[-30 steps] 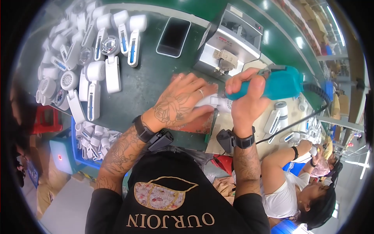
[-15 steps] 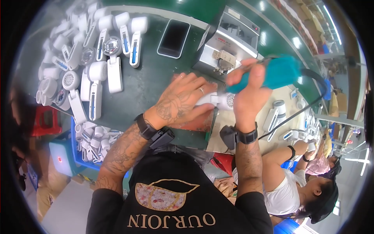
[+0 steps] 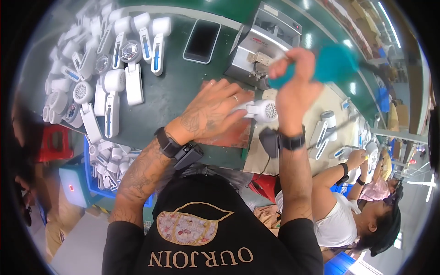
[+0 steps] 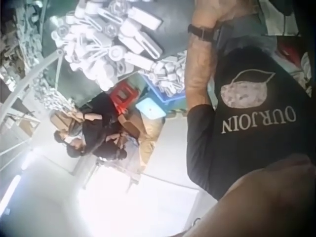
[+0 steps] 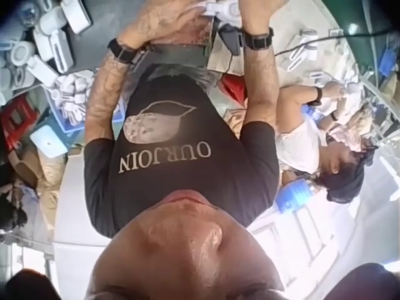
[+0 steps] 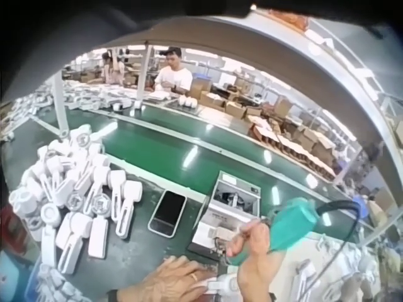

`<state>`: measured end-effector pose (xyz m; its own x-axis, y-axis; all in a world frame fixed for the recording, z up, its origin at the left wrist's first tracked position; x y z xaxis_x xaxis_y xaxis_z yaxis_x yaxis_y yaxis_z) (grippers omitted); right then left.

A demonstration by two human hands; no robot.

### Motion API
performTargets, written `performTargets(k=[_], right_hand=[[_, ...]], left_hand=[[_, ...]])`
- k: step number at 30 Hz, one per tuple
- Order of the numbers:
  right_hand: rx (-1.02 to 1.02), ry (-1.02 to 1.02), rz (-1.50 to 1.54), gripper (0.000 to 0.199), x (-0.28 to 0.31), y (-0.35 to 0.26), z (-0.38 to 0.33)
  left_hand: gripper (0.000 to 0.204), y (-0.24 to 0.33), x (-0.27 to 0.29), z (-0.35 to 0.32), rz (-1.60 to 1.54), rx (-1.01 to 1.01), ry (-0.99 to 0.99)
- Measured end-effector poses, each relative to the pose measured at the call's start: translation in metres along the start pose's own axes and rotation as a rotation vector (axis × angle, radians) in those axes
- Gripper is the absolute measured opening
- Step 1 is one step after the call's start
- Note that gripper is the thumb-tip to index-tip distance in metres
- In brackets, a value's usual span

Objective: The person picks up a fan and a battery cover, fits the cover onto the handle, and secures it with a power screwdriver. They then place the assembled fan on the table and repeat the process with another unit.

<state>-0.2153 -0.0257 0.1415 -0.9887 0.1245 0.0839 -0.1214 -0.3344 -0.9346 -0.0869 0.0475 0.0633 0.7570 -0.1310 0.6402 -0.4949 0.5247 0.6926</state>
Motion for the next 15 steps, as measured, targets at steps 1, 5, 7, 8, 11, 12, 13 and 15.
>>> performTargets(k=[1, 5, 7, 8, 11, 12, 13, 15], right_hand=[[-0.093, 0.044, 0.089, 0.041, 0.014, -0.002, -0.010], [-0.039, -0.088, 0.183, 0.052, 0.033, -0.008, -0.041], [-0.001, -0.113, 0.105, 0.058, 0.030, -0.010, -0.048], [0.001, -0.109, 0.112, 0.058, 0.030, -0.010, -0.050], [-0.010, -0.092, 0.097, 0.060, 0.028, -0.004, -0.050], [-0.032, -0.072, 0.099, 0.060, 0.029, 0.002, -0.051], [-0.055, -0.053, 0.100, 0.060, 0.030, 0.007, -0.052], [-0.056, -0.075, 0.106, 0.059, 0.026, 0.011, -0.054]], left_hand=[[0.037, 0.002, -0.001, 0.002, -0.006, -0.001, 0.001], [0.039, 0.002, -0.003, 0.005, -0.052, 0.000, -0.025], [0.040, 0.002, -0.003, 0.005, -0.045, 0.005, -0.037], [0.040, 0.003, 0.000, 0.005, -0.033, 0.001, -0.026], [0.040, 0.004, 0.002, 0.006, -0.025, 0.007, -0.024], [0.040, 0.003, 0.002, 0.006, -0.024, 0.019, -0.034], [0.040, 0.002, 0.001, 0.005, -0.025, 0.021, -0.034], [0.040, -0.001, -0.001, 0.004, -0.038, 0.021, -0.036]])
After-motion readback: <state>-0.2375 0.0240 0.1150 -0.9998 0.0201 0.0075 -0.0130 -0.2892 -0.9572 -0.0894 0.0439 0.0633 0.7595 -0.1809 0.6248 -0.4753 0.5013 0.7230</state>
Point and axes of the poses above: each hand's wrist, its own z-axis towards the middle knuckle, its own x-axis out of the back of the hand, y = z × x, the point moved 8 cm from there along z, towards the middle knuckle, and after that the axes turned 8 degrees about -z, right-handed, at the moved point
